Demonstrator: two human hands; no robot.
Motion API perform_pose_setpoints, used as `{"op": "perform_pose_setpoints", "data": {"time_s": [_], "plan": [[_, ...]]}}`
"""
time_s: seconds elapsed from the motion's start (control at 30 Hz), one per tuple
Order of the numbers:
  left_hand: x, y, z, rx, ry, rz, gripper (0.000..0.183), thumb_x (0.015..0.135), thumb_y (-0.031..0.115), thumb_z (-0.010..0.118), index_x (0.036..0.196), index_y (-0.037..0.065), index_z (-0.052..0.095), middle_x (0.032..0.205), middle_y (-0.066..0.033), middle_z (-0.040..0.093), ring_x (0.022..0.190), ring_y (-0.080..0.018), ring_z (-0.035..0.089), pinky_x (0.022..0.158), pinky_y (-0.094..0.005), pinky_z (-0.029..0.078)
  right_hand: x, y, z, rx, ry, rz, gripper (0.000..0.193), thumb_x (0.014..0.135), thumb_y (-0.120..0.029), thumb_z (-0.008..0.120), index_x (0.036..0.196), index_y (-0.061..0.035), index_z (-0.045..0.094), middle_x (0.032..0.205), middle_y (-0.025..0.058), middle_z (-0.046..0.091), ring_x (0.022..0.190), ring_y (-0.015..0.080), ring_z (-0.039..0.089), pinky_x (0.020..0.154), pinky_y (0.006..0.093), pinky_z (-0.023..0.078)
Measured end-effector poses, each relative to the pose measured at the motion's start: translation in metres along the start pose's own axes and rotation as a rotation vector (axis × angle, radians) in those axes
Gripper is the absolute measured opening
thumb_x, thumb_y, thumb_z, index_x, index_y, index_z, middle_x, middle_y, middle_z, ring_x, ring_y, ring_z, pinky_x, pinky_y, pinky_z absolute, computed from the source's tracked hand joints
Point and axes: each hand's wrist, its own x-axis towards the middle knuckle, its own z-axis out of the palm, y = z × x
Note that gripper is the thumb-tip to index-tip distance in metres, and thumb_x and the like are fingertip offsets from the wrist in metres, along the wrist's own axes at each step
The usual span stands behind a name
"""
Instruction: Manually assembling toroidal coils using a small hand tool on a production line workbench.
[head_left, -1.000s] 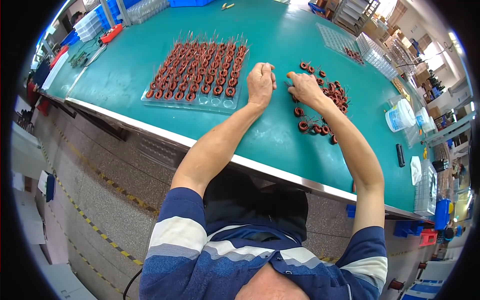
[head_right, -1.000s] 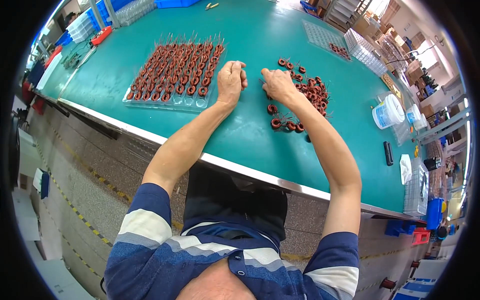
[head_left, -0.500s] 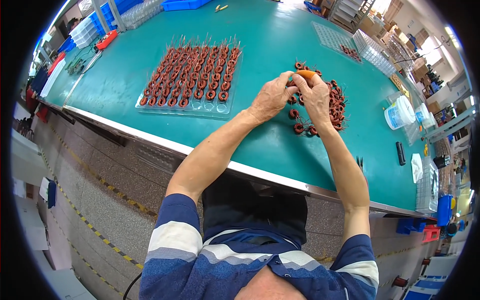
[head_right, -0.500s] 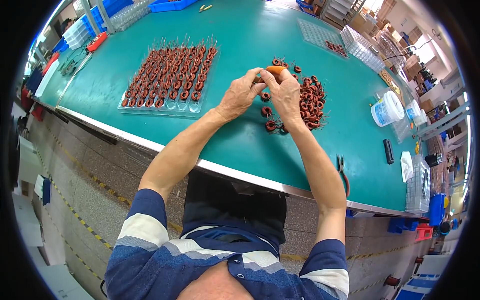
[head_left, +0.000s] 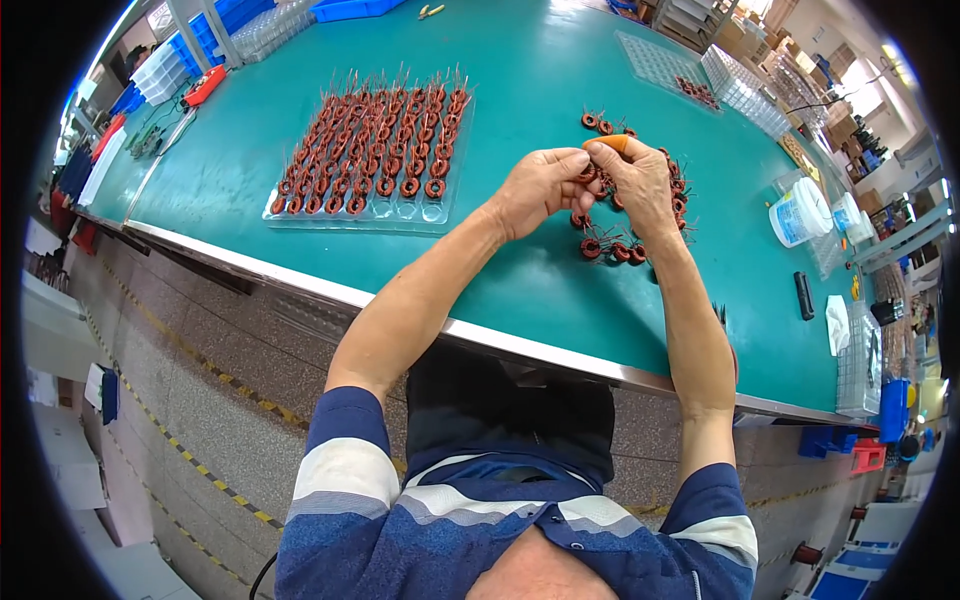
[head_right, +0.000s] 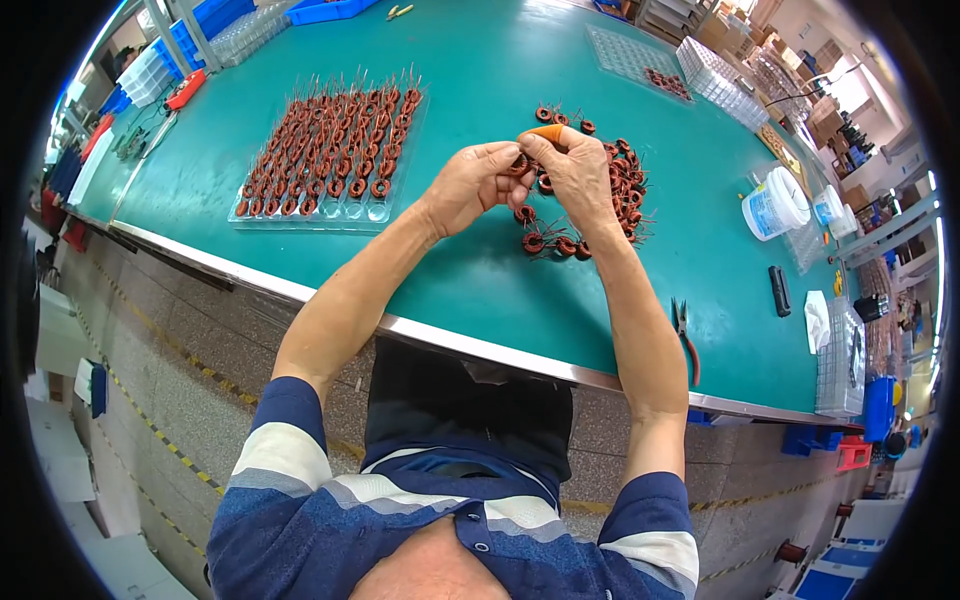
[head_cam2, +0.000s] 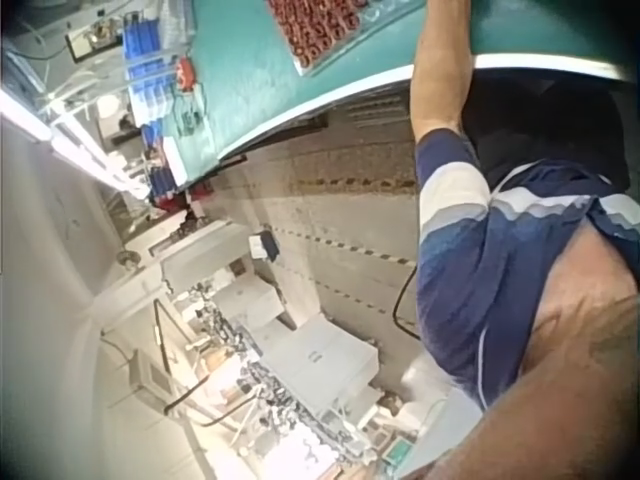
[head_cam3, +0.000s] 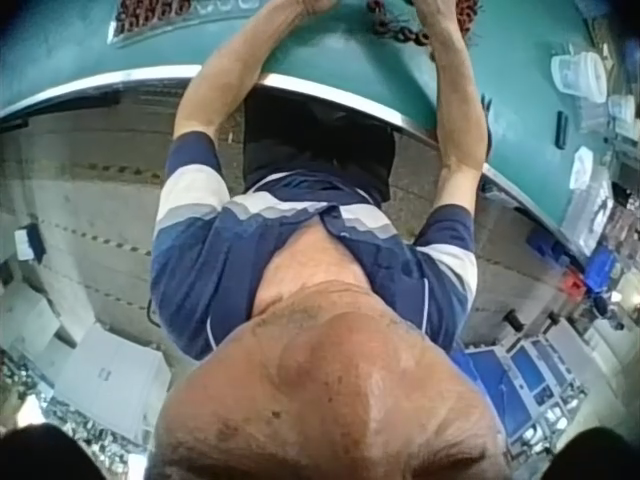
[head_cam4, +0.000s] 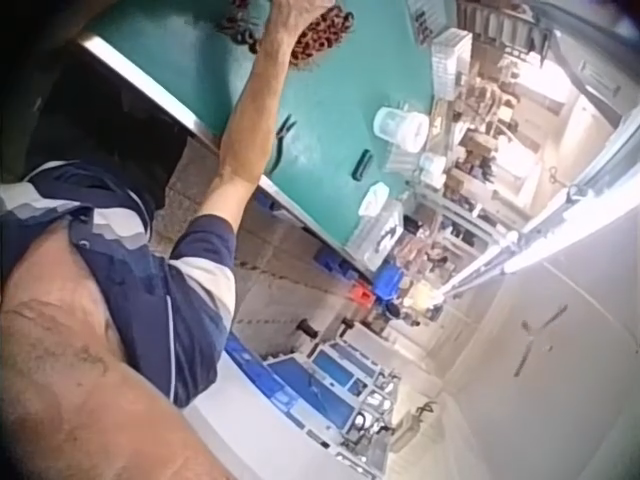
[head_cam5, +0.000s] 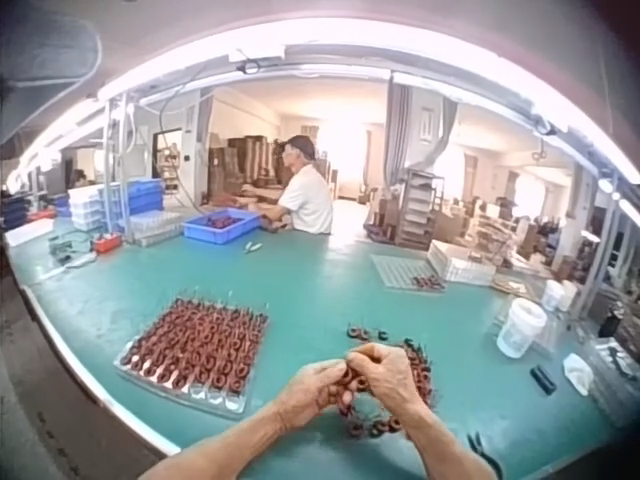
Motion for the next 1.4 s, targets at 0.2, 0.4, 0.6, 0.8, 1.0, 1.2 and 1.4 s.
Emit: {"op": "perform_pose_setpoints", "data": {"time_s": [0.2, 0.4, 0.6, 0.8, 1.0, 1.2, 1.4], "plan": [[-0.001, -0.002, -0.005, -0.310, -0.065, -0.064, 0.027, 0.097, 0.019, 0.051, 0.114, -0.001, 0.056, 0.096, -0.0103, 0.064, 0.079, -0.0158, 0.064, 0.069, -0.0273, 0.054, -0.004, -0.011, 0.004, -0.178, 0.068, -0.240, 0.018, 0.087, -0.021, 0.068, 0.091, -0.0030, 0.071, 0.077, 0.0038, 0.065, 0.055, 0.0078, 0.056, 0.050, 0.0231, 0.044], [0.001, 0.000, -0.009, -0.334, -0.093, -0.007, 0.026, 0.097, 0.017, 0.052, 0.114, -0.002, 0.057, 0.098, -0.0105, 0.065, 0.081, -0.0164, 0.065, 0.074, -0.0288, 0.056, 0.011, -0.003, 0.002, -0.411, 0.069, -0.482, 0.018, 0.086, -0.019, 0.068, 0.088, -0.0013, 0.070, 0.087, 0.0094, 0.067, 0.059, 0.0125, 0.062, 0.056, 0.0262, 0.049], [-0.003, 0.003, -0.004, -0.429, -0.085, 0.024, 0.026, 0.098, 0.019, 0.051, 0.112, -0.002, 0.056, 0.097, -0.0093, 0.063, 0.081, -0.0164, 0.064, 0.078, -0.0291, 0.056, 0.013, -0.007, 0.003, -0.074, -0.058, -0.192, 0.020, 0.088, -0.018, 0.066, 0.090, 0.0017, 0.069, 0.088, 0.0061, 0.066, 0.058, 0.0083, 0.060, 0.055, 0.0234, 0.047], [-0.001, -0.004, -0.001, -0.515, -0.142, 0.010, 0.025, 0.098, 0.021, 0.052, 0.110, 0.000, 0.057, 0.094, -0.0074, 0.062, 0.077, -0.0138, 0.062, 0.075, -0.0279, 0.055, 0.010, -0.018, 0.002, -0.275, -0.007, -0.341, 0.016, 0.086, -0.016, 0.067, 0.086, -0.0001, 0.069, 0.094, 0.0114, 0.067, 0.064, 0.0147, 0.064, 0.059, 0.0286, 0.051], [0.004, 0.002, -0.009, -0.129, 0.083, 0.007, 0.025, 0.097, 0.019, 0.054, 0.109, -0.002, 0.061, 0.090, -0.0055, 0.062, 0.074, -0.0116, 0.058, 0.071, -0.0271, 0.053, 0.016, 0.006, 0.007, -0.833, 0.229, -1.025, 0.013, 0.078, -0.011, 0.071, 0.076, -0.0020, 0.063, 0.086, 0.0065, 0.064, 0.092, 0.0264, 0.060, 0.082, 0.0381, 0.046], [0.004, 0.007, -0.009, -0.183, 0.154, 0.096, 0.025, 0.095, 0.018, 0.057, 0.108, -0.002, 0.063, 0.088, -0.0036, 0.061, 0.073, -0.0115, 0.058, 0.070, -0.0272, 0.053, 0.017, 0.005, 0.018, -0.593, 0.241, -0.791, 0.012, 0.082, -0.013, 0.069, 0.081, -0.0018, 0.065, 0.089, 0.0073, 0.064, 0.090, 0.0248, 0.059, 0.081, 0.0371, 0.046], [0.003, 0.007, -0.012, -0.300, 0.150, 0.097, 0.026, 0.095, 0.017, 0.057, 0.110, -0.003, 0.062, 0.088, -0.0044, 0.061, 0.073, -0.0116, 0.057, 0.070, -0.0276, 0.052, 0.020, 0.001, 0.021, -0.446, 0.218, -0.629, 0.012, 0.085, -0.015, 0.067, 0.085, -0.0030, 0.069, 0.090, 0.0068, 0.065, 0.089, 0.0238, 0.059, 0.077, 0.0337, 0.047]]}}
